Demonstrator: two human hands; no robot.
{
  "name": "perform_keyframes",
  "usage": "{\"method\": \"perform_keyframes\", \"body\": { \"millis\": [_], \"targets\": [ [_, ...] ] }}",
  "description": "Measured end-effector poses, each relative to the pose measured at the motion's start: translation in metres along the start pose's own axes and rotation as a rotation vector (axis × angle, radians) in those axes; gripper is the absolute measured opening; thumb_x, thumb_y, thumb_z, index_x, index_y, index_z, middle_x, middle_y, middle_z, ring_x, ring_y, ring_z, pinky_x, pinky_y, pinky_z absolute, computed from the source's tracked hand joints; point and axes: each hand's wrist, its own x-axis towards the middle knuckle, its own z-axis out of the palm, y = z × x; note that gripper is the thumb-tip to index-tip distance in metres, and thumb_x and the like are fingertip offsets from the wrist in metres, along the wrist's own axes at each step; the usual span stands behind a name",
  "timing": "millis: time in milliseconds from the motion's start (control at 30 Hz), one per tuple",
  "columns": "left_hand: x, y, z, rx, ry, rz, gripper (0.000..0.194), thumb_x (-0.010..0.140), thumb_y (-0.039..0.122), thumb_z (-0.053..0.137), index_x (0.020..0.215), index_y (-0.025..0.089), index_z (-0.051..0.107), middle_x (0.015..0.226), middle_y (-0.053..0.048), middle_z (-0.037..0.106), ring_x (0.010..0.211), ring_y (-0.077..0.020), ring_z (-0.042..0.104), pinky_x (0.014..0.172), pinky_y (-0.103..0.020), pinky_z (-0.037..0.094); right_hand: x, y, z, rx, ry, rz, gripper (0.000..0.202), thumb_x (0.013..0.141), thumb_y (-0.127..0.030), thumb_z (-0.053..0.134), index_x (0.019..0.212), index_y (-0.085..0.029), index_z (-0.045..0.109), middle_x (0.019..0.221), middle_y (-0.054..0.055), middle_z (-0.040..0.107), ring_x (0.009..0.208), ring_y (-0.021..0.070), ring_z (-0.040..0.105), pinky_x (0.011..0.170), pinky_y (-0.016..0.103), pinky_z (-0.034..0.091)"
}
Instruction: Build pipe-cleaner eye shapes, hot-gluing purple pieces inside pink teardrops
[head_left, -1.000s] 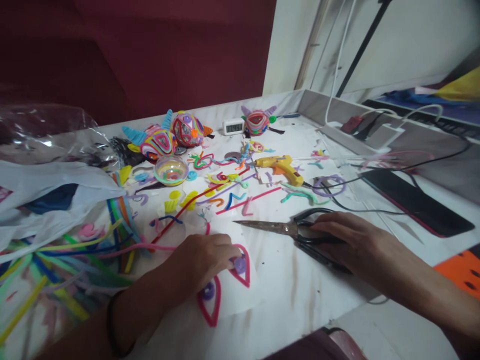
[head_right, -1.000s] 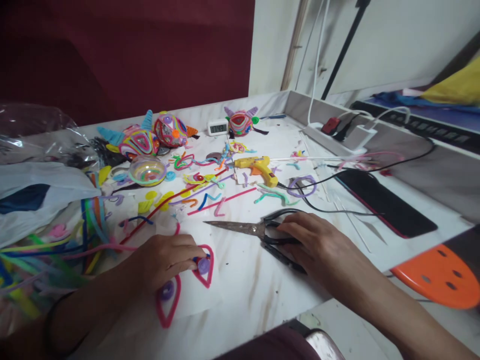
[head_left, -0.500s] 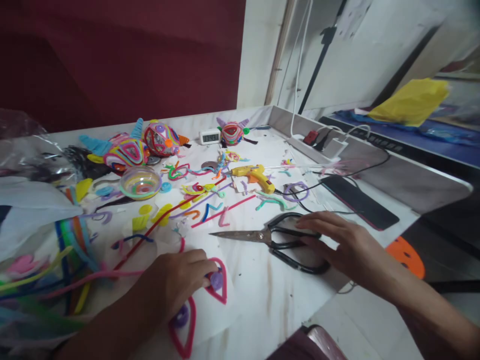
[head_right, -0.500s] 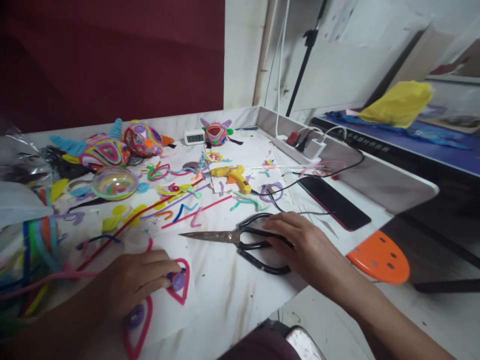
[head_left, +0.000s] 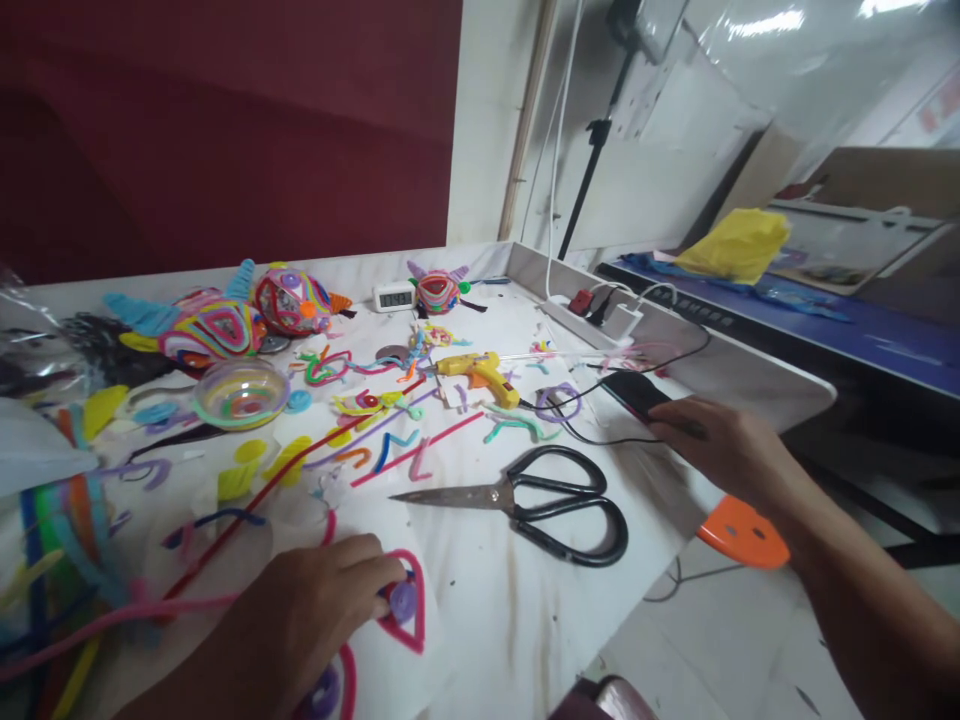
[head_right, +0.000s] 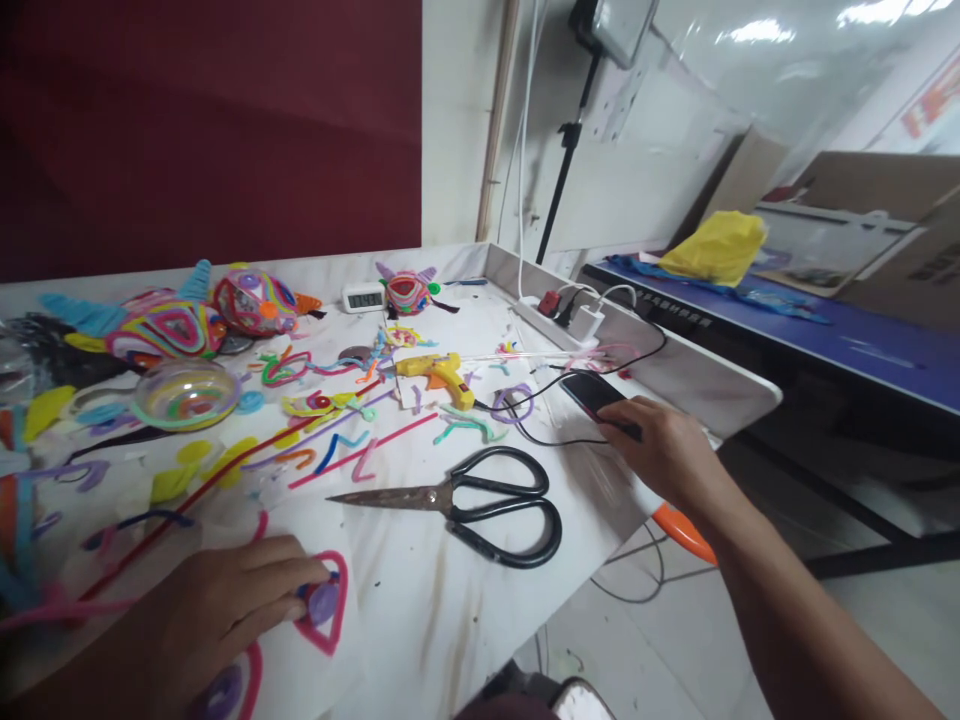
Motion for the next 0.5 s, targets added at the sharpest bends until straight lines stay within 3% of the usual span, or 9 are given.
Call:
{"method": "perform_keyframes", "body": {
  "millis": [233,367,500],
  "targets": [
    [0.000,-0.002,0.003,-0.007,0.024,-0.004,0.031,0.086,0.012,0.046,0.101,0.029,0.067,0.095,0.003,0.070,0.081,-0.0120,0.068,0.075,-0.014,0.050,-0.009,-0.007,-0.013,0.056,0.033,0.059,0.014,0.080,-0.031,0.059,0.076,-0.024,0.070,0.072,0.005,0.075,0.056,0.0226,0.069,0.051,0.030,0.050],
    [0.000,-0.001,0.002,0.002,0.019,0.008,0.030,0.086,0.012,0.046,0.101,0.027,0.067,0.093,0.002,0.070,0.080,-0.0130,0.068,0.073,-0.015,0.050,-0.011,-0.029,-0.006,0.171,-0.061,-0.056,0.017,0.086,-0.035,0.058,0.085,-0.024,0.070,0.083,0.004,0.076,0.063,0.0188,0.069,0.057,0.027,0.053],
    [0.000,0.001,0.001,0.047,0.021,0.030,0.028,0.088,0.013,0.045,0.098,0.027,0.066,0.094,0.002,0.070,0.080,-0.0124,0.068,0.070,-0.015,0.049,0.004,-0.059,0.009,0.226,-0.122,-0.173,0.019,0.090,-0.034,0.054,0.090,-0.021,0.069,0.094,0.006,0.073,0.068,0.0170,0.068,0.059,0.027,0.052]
  ]
}}
